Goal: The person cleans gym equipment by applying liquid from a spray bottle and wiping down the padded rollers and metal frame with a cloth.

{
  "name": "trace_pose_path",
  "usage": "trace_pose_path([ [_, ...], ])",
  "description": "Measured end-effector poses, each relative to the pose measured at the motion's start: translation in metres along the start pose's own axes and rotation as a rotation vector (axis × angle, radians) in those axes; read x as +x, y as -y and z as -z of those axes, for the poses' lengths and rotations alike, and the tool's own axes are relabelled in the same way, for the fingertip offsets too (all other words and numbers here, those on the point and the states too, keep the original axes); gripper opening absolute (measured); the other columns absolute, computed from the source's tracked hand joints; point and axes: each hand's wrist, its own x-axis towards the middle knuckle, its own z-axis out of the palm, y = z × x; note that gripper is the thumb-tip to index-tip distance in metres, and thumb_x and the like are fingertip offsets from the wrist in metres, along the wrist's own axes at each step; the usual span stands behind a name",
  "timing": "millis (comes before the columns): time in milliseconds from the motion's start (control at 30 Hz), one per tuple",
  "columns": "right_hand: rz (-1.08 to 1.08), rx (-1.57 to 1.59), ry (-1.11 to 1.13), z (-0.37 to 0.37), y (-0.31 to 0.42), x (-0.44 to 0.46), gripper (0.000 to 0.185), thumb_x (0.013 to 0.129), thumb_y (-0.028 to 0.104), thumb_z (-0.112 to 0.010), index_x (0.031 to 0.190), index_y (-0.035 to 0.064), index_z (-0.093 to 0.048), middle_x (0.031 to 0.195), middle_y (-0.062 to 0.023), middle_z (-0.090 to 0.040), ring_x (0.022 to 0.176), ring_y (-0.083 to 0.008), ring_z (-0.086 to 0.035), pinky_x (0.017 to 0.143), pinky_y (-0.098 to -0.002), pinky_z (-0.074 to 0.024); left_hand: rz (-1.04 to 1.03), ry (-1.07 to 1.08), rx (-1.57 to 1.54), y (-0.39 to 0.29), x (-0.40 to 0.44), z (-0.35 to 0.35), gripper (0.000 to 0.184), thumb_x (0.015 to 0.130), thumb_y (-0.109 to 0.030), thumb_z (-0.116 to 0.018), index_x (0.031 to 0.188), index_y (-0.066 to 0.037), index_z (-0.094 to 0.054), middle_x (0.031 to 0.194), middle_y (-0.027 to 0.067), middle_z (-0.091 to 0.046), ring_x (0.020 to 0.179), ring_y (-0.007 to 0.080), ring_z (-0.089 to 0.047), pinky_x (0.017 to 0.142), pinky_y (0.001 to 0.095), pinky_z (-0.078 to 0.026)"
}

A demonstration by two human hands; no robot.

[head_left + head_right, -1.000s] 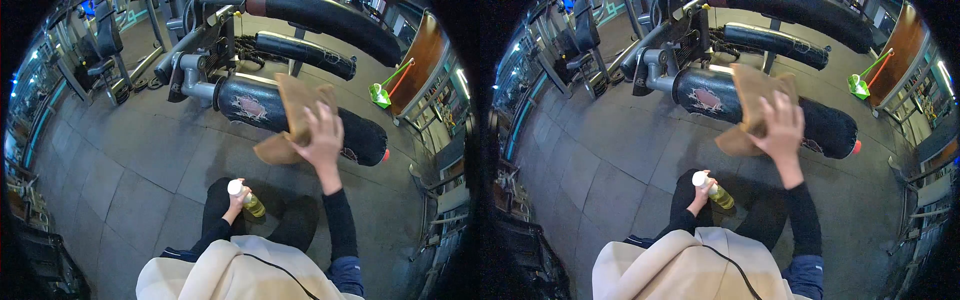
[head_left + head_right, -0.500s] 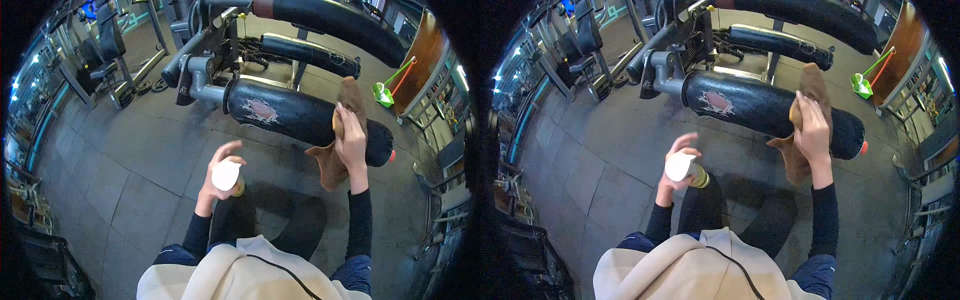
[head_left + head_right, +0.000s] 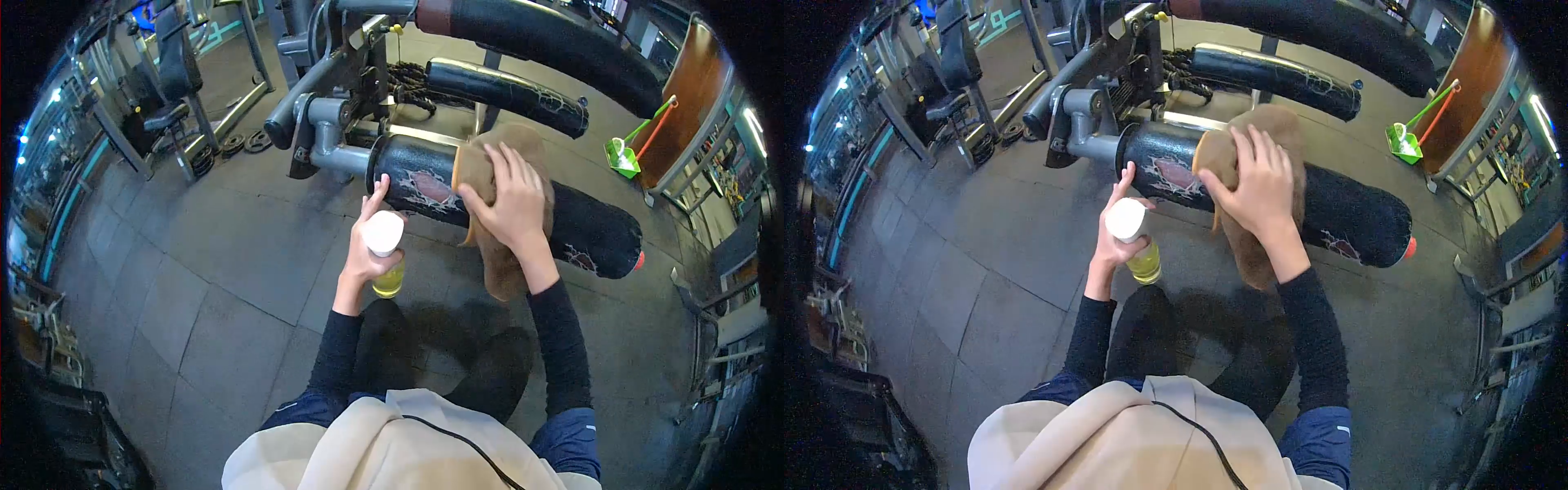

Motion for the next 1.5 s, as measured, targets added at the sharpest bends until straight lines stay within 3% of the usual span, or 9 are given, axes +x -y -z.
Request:
trace_pose_path([
  [133, -0.036, -0.095, 0.046, 0.034, -0.031, -0.035, 0.091, 0.068, 0.070, -0.059, 0.130, 0.0051, -0.043, 0.129, -0.0155, -0.049, 0.122, -0.0304, -0.045, 0.104, -0.0451, -0.0313, -0.023, 0.025, 0.038, 0.003, -0.001, 0.004, 0.041, 0.043, -0.016, -0.061, 0.082, -0.003, -0.066, 0.147, 0.0203, -0.028, 0.136, 0.0347, -0.026, 0.110, 0.0454, -0.019],
  [333, 0.046, -0.105, 0.105, 0.055, -0.055, -0.051, 0.091, 0.065, 0.061, -0.067, 0.132, 0.0045, -0.041, 0.130, -0.0159, -0.048, 0.123, -0.0311, -0.044, 0.106, -0.0453, -0.0282, 0.007, 0.054, -0.046, 0.006, 0.002, 0.011, 0.042, 0.040, -0.014, -0.060, 0.081, -0.003, -0.064, 0.145, 0.0216, -0.031, 0.134, 0.0341, -0.031, 0.109, 0.0454, -0.020],
  [600, -0.089, -0.078, 0.029, -0.002, -0.008, -0.012, 0.054, 0.083, 0.035, -0.056, 0.124, 0.0007, -0.049, 0.123, -0.0186, -0.052, 0.116, -0.0330, -0.048, 0.105, -0.0454, -0.0301, 0.058, 0.041, -0.257, 0.016, -0.002, 0.008, 0.048, 0.037, -0.014, -0.060, 0.084, -0.004, -0.065, 0.144, 0.0235, -0.030, 0.136, 0.0336, -0.027, 0.110, 0.0438, -0.018],
  [667, -0.108, 0.020, 0.096, -0.020, 0.012, 0.015, 0.054, 0.089, 0.041, -0.046, 0.120, -0.0015, -0.053, 0.116, -0.0205, -0.057, 0.109, -0.0329, -0.054, 0.100, -0.0456, -0.0347, 0.052, -0.018, -0.261, 0.012, 0.000, 0.005, 0.042, 0.042, -0.017, -0.062, 0.081, -0.002, -0.065, 0.141, 0.0221, -0.036, 0.124, 0.0285, -0.046, 0.110, 0.0461, -0.019],
  [800, -0.086, 0.149, 0.253, -0.062, 0.075, 0.065, 0.052, 0.089, 0.043, -0.044, 0.110, -0.0036, -0.056, 0.103, -0.0219, -0.061, 0.098, -0.0337, -0.059, 0.088, -0.0440, -0.0436, 0.034, -0.007, -0.189, 0.020, -0.003, 0.005, 0.075, 0.044, -0.016, -0.062, 0.115, 0.006, -0.055, 0.141, 0.0222, -0.036, 0.131, 0.0295, -0.037, 0.111, 0.0437, -0.017],
  [833, -0.079, 0.157, 0.220, -0.068, 0.088, 0.073, 0.052, 0.089, 0.044, -0.044, 0.109, -0.0031, -0.056, 0.102, -0.0216, -0.061, 0.098, -0.0341, -0.059, 0.086, -0.0439, -0.0442, 0.094, 0.022, -0.165, 0.023, -0.006, 0.005, 0.093, 0.043, -0.015, -0.063, 0.131, 0.008, -0.040, 0.141, 0.0222, -0.037, 0.133, 0.0303, -0.034, 0.111, 0.0425, -0.016],
  [1200, -0.089, 0.179, 0.183, -0.068, 0.081, 0.061, 0.052, 0.085, 0.040, -0.050, 0.114, -0.0028, -0.055, 0.107, -0.0178, -0.062, 0.104, -0.0299, -0.057, 0.092, -0.0403, -0.0414, 0.083, 0.011, -0.140, 0.013, -0.005, 0.000, 0.103, 0.045, -0.020, -0.068, 0.138, 0.005, -0.031, 0.144, 0.0197, -0.033, 0.133, 0.0248, -0.032, 0.110, 0.0366, -0.022],
  [1367, 0.001, 0.094, 0.048, -0.052, 0.046, 0.028, 0.051, 0.079, 0.037, -0.056, 0.112, -0.0022, -0.056, 0.111, -0.0161, -0.060, 0.106, -0.0284, -0.054, 0.096, -0.0402, -0.0379, -0.006, -0.019, -0.096, 0.005, -0.002, 0.000, 0.064, 0.043, -0.009, -0.064, 0.106, 0.002, -0.061, 0.146, 0.0182, -0.029, 0.133, 0.0310, -0.033, 0.110, 0.0392, -0.023],
  [1500, 0.050, 0.008, 0.013, -0.027, 0.013, 0.001, 0.059, 0.077, 0.038, -0.059, 0.120, -0.0012, -0.051, 0.122, -0.0156, -0.054, 0.115, -0.0278, -0.049, 0.103, -0.0409, -0.0312, 0.071, 0.008, -0.112, 0.003, -0.003, -0.001, 0.044, 0.043, -0.018, -0.064, 0.083, 0.000, -0.063, 0.148, 0.0204, -0.024, 0.138, 0.0305, -0.022, 0.110, 0.0411, -0.019],
])
